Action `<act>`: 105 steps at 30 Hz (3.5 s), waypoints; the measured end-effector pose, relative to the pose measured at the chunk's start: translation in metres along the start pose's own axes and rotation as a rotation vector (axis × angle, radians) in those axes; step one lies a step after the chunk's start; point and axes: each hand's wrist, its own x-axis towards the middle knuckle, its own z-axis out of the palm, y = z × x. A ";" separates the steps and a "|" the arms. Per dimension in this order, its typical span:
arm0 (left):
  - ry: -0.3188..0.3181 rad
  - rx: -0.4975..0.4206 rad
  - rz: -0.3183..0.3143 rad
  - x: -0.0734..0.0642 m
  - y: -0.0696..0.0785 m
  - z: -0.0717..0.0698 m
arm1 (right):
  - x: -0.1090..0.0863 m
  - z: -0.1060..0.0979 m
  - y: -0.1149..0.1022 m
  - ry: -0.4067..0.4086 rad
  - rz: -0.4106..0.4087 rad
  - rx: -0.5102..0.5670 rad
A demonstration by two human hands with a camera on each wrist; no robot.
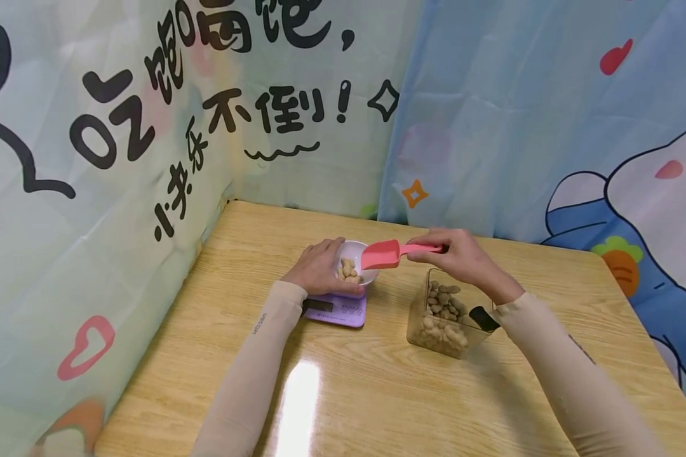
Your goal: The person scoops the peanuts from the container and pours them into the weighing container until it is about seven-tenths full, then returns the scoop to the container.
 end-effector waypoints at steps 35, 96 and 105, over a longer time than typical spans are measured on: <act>-0.001 -0.027 -0.004 -0.004 -0.001 0.004 | -0.128 -0.062 0.031 0.244 0.010 -0.119; -0.190 0.010 0.370 0.015 0.130 0.043 | -0.114 -0.048 0.023 -0.047 -0.183 -0.408; -0.186 -0.006 0.367 0.015 0.130 0.044 | -0.127 -0.025 0.038 0.083 -0.085 -0.272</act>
